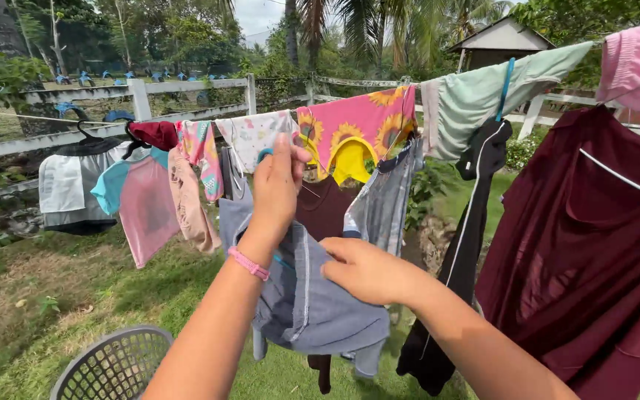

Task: Hanging and organizing various items of clothing on an outdoor clothesline using hangers.

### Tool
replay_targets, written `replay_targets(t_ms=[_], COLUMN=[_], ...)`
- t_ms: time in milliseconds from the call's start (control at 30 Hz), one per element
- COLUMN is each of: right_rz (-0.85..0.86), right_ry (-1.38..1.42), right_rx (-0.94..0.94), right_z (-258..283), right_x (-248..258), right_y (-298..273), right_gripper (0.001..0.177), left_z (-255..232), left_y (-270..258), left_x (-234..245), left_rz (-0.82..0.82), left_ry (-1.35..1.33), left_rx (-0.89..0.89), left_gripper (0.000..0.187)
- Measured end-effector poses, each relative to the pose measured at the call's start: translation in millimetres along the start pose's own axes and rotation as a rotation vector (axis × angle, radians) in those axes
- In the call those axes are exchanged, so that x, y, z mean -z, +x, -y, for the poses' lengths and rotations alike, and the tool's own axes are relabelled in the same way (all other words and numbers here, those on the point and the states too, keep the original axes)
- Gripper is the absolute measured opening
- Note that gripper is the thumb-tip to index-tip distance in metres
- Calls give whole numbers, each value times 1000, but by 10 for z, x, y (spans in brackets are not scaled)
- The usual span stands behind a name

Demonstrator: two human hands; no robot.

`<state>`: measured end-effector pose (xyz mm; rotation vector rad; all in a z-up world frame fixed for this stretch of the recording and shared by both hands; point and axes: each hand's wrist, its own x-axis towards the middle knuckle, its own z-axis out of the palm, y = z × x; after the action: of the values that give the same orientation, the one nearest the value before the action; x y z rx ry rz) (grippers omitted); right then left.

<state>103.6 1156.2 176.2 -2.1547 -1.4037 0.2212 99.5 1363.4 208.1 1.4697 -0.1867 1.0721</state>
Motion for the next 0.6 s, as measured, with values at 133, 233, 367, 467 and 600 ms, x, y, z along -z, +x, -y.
replay_targets(t_ms=[133,233,367,467,600], right_rz=[-40,-16,-104,-162,-237], right_ry=[364,524,734,771,729], right_rx=[29,-114,-228,-265,-363], right_z=[-181,-13,115,28,60], right_x=[398,739,922,964,992], right_y=[-191,-524,-895,-1062,-1195], right_gripper=[42,39,47,52,58], left_z=[-236,198,1839,2271,2262], left_y=[161,464,928,898,721], left_x=[250,403,54,-386,-591], left_rz=[480,674,286,329,240], left_ry=[33,110,47,-7,-268], left_rx=[254,489,479,525,818], left_gripper=[48,46,47,40,29])
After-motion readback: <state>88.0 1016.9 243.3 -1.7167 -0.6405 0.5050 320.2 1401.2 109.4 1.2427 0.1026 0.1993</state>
